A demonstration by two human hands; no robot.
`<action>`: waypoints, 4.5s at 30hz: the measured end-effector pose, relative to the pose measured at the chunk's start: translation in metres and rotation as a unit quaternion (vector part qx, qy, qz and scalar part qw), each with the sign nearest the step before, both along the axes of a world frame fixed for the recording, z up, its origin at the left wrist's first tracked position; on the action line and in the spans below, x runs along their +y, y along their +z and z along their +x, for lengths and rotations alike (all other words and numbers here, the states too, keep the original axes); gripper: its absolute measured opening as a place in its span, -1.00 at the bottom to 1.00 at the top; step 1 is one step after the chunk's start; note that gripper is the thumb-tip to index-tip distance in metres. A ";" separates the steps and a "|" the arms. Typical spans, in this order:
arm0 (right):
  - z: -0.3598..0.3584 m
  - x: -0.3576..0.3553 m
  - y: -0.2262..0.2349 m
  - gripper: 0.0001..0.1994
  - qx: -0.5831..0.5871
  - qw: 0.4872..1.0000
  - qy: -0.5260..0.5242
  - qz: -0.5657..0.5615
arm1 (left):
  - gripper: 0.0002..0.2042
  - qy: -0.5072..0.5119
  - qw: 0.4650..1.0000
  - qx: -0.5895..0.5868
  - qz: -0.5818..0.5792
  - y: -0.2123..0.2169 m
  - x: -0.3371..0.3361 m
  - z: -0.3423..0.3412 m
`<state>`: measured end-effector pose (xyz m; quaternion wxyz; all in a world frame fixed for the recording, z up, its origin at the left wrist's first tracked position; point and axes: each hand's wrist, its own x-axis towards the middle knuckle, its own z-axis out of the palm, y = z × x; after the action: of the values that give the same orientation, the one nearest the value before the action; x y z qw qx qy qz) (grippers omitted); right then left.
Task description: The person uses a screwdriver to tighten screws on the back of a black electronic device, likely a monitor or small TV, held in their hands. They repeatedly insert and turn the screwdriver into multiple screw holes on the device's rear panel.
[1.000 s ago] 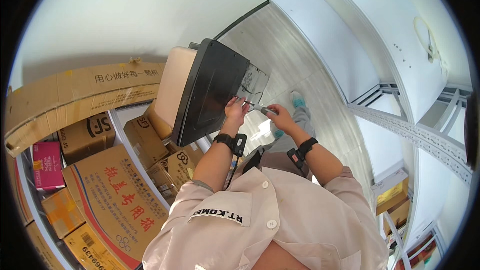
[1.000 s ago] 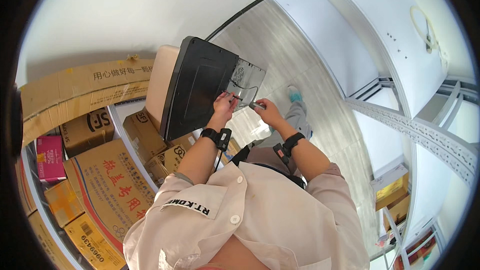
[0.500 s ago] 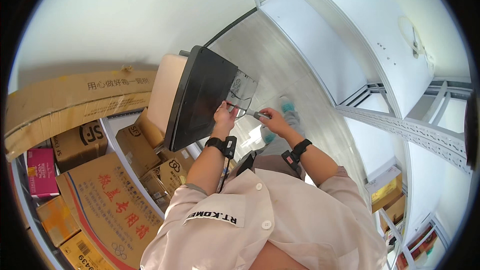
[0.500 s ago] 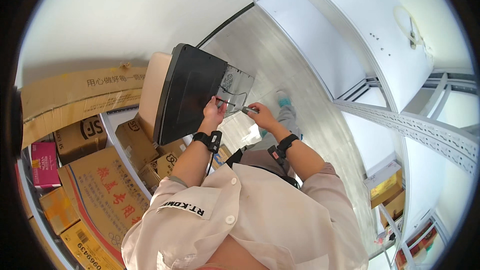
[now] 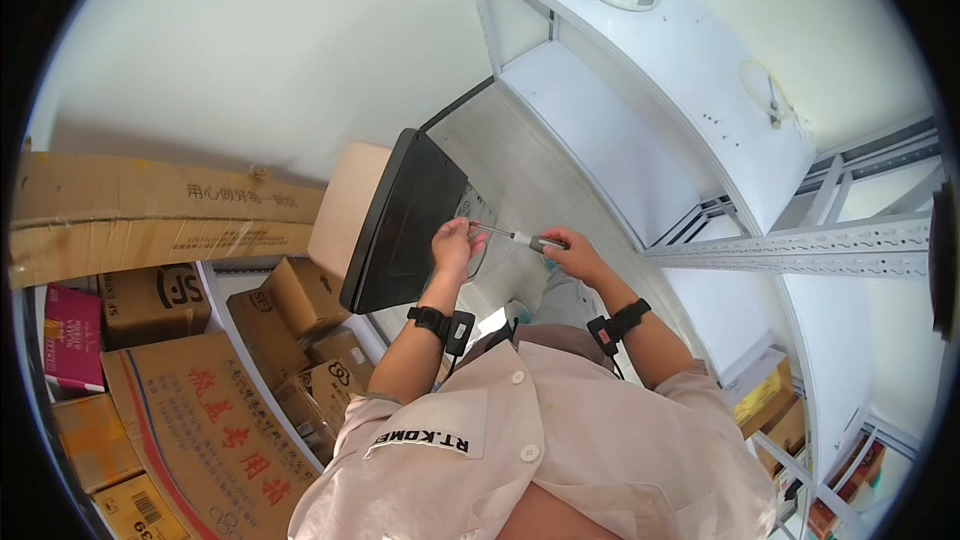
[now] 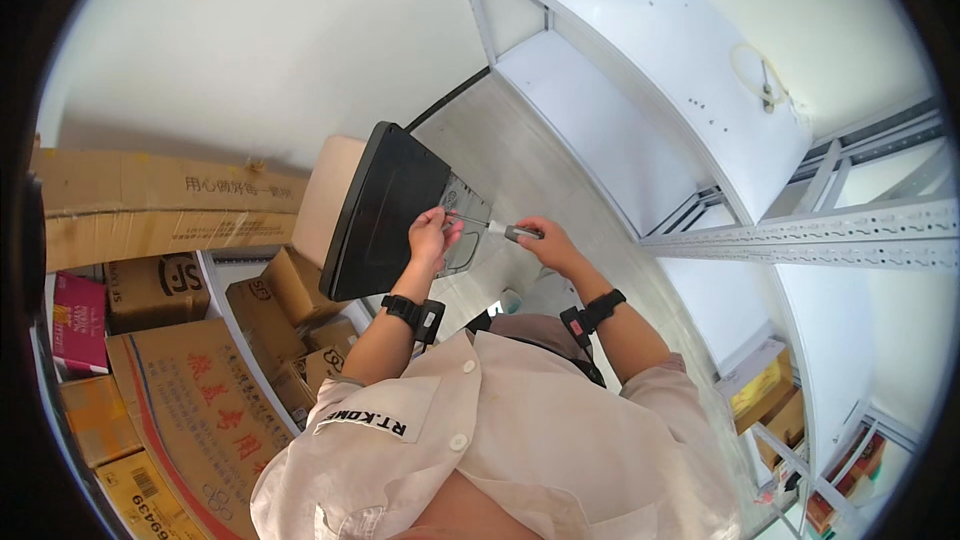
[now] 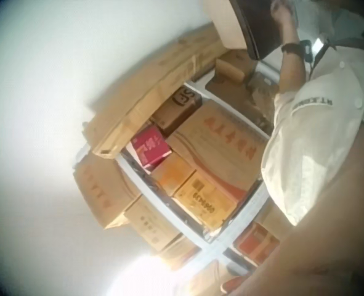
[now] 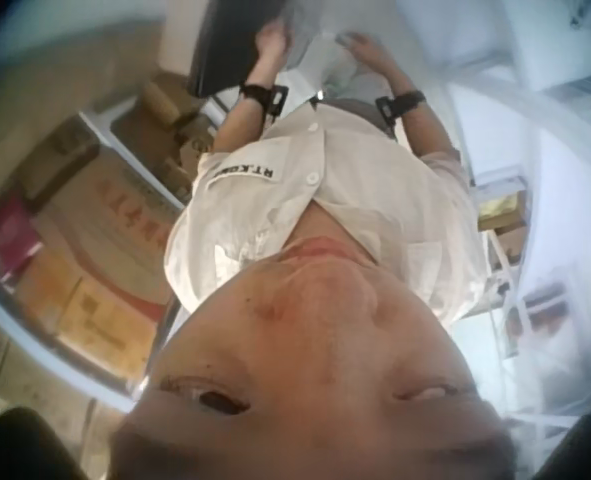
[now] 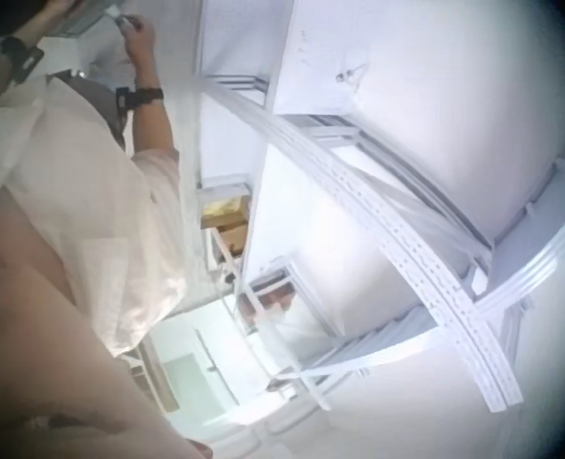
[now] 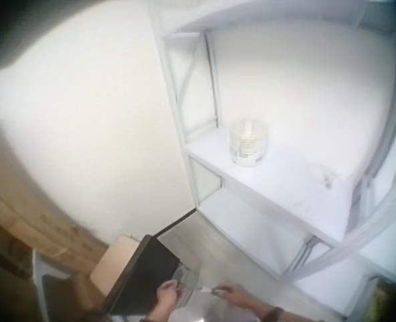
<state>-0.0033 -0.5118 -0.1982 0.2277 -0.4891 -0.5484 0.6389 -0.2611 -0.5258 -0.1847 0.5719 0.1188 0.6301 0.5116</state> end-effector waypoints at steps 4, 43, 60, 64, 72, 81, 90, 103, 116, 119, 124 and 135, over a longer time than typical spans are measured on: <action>0.041 0.006 0.047 -0.67 0.014 0.999 -0.031 0.024 | -0.84 -0.056 0.996 0.018 0.069 0.038 0.020 0.025; 0.376 0.108 0.157 -0.71 -0.035 0.951 -0.273 0.143 | -0.93 -0.240 0.773 0.477 0.341 0.046 0.253 0.444; 0.357 0.135 0.152 -0.69 -0.027 0.970 -0.204 0.125 | -0.81 -0.232 0.841 0.362 0.327 0.061 0.241 0.408; 0.330 0.139 0.155 -0.70 -0.009 0.973 -0.194 0.128 | -0.86 -0.185 0.874 0.321 0.316 0.073 0.232 0.380; 0.242 0.128 0.145 -0.70 -0.005 0.985 -0.126 0.119 | -0.85 -0.078 0.930 0.241 0.267 0.032 0.184 0.260; 0.072 0.071 0.077 -0.75 0.012 0.999 0.043 0.023 | -0.78 0.077 0.984 -0.140 0.076 0.022 0.046 0.062; -0.067 -0.012 -0.010 -0.71 -0.024 0.957 0.207 -0.200 | -0.85 0.253 0.960 -0.122 -0.010 -0.058 -0.110 -0.040; -0.122 -0.079 -0.073 -0.69 -0.064 0.924 0.272 -0.261 | -0.89 0.299 0.939 -0.144 -0.089 -0.115 -0.161 -0.080; -0.125 -0.088 -0.082 -0.67 -0.064 0.919 0.250 -0.299 | -0.80 0.252 0.953 -0.085 -0.148 -0.123 -0.160 -0.080; -0.126 -0.090 -0.081 -0.65 -0.052 0.917 0.254 -0.302 | -0.80 0.257 0.952 -0.077 -0.149 -0.123 -0.161 -0.080; -0.128 -0.091 -0.078 -0.65 -0.045 0.918 0.251 -0.302 | -0.81 0.265 0.950 -0.067 -0.149 -0.123 -0.161 -0.079; -0.129 -0.093 -0.082 -0.69 -0.035 0.922 0.251 -0.291 | -0.84 0.264 0.948 -0.066 -0.165 -0.125 -0.160 -0.081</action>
<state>-0.1320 -0.6050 -0.2806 -0.1124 -0.4022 -0.4508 0.7889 -0.3422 -0.6863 -0.3093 0.4682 -0.1823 0.6751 0.5402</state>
